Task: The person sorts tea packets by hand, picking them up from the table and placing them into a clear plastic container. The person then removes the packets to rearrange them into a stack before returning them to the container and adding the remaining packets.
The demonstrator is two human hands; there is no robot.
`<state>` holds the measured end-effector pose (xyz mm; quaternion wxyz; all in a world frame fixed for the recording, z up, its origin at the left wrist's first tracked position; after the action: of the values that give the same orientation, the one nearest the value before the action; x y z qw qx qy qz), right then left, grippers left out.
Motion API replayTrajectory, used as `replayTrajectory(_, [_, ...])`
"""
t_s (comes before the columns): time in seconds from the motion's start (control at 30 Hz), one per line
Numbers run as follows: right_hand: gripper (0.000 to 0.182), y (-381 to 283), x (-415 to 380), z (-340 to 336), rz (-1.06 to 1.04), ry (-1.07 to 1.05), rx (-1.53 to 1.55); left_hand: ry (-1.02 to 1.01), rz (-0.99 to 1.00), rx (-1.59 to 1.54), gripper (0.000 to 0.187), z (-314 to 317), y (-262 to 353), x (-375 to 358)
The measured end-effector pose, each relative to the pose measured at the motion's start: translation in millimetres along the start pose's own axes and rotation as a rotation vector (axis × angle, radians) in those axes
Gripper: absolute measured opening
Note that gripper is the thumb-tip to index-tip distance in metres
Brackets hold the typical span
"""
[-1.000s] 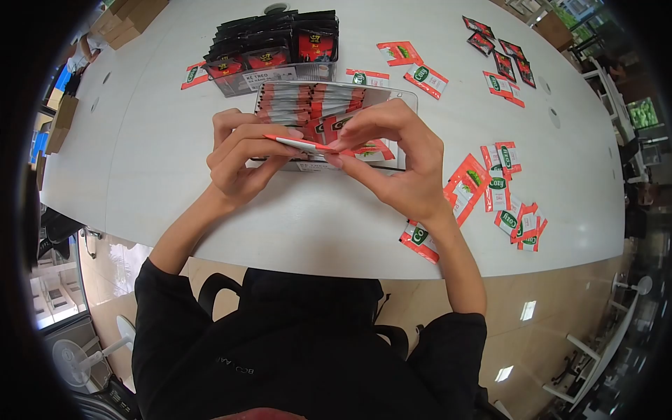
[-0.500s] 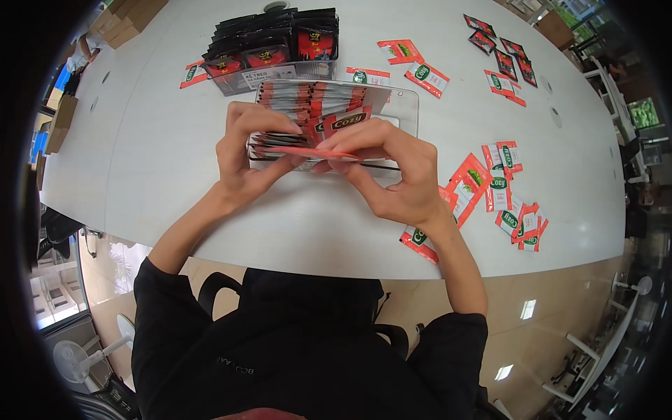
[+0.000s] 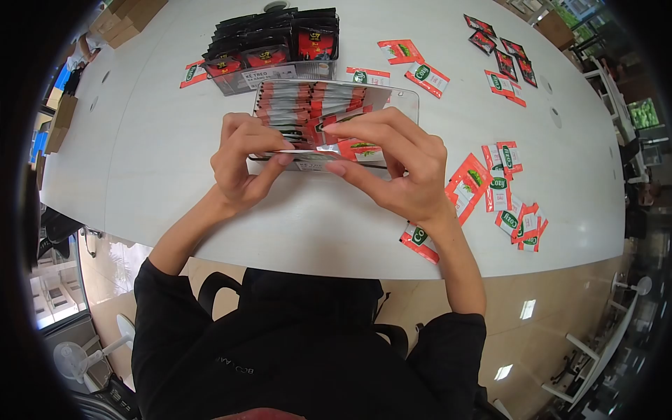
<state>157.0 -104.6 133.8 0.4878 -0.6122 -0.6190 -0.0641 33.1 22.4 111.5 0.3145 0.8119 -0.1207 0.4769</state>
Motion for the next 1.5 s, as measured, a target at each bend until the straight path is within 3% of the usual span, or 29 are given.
replayTrajectory(0.1, [0.031, 5, -3, 3, 0.052, -0.034, -0.126, -0.022, 0.023, 0.001, 0.022, 5, 1, 0])
replayTrajectory(0.17, [0.025, -1, -4, 10, -0.069, -0.028, -0.115, -0.028, -0.007, -0.004, 0.022, 6, -2, -2])
replayTrajectory(0.4, [0.027, -7, -3, -11, -0.077, 0.095, -0.184, 0.014, -0.033, -0.003, 0.018, 1, -2, 2])
replayTrajectory(0.57, [0.023, 9, -4, -37, -0.014, 0.265, -0.257, 0.113, -0.18, -0.105, 0.013, -8, -23, -2])
replayTrajectory(0.7, [0.02, 28, -5, -35, 0.087, 0.233, -0.179, 0.102, -0.175, -0.066, 0.016, -8, -25, 1])
replayTrajectory(0.87, [0.02, 14, 0, -19, 0.04, 0.119, -0.205, -0.069, -0.085, 0.125, 0.024, 5, -6, 12])
replayTrajectory(1.1, [0.021, 5, -2, -18, -0.028, 0.147, -0.242, -0.061, 0.078, 0.215, 0.017, 6, 13, 36])
replayTrajectory(1.27, [0.026, -3, -5, -39, -0.151, 0.36, -0.372, -0.21, 0.178, 0.339, 0.017, 20, 21, 62])
replayTrajectory(1.4, [0.027, -4, -7, -44, -0.174, 0.376, -0.473, -0.317, 0.271, 0.394, 0.016, 30, 30, 82])
replayTrajectory(1.47, [0.026, 0, -4, -40, -0.119, 0.314, -0.512, -0.663, 0.234, 0.469, 0.013, 55, 25, 79])
replayTrajectory(1.5, [0.026, 0, -4, -39, -0.119, 0.315, -0.508, -0.665, 0.232, 0.472, 0.013, 57, 27, 82])
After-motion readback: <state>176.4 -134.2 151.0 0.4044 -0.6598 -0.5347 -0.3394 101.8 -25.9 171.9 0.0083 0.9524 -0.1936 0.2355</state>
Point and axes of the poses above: each hand's wrist, its own x-axis towards the middle knuckle, its own z-axis out of the palm, y = z × x, the point moved 10 cm from there along x, towards the middle knuckle, and after that the axes turned 6 degrees about -x, right-handed, at the moved point
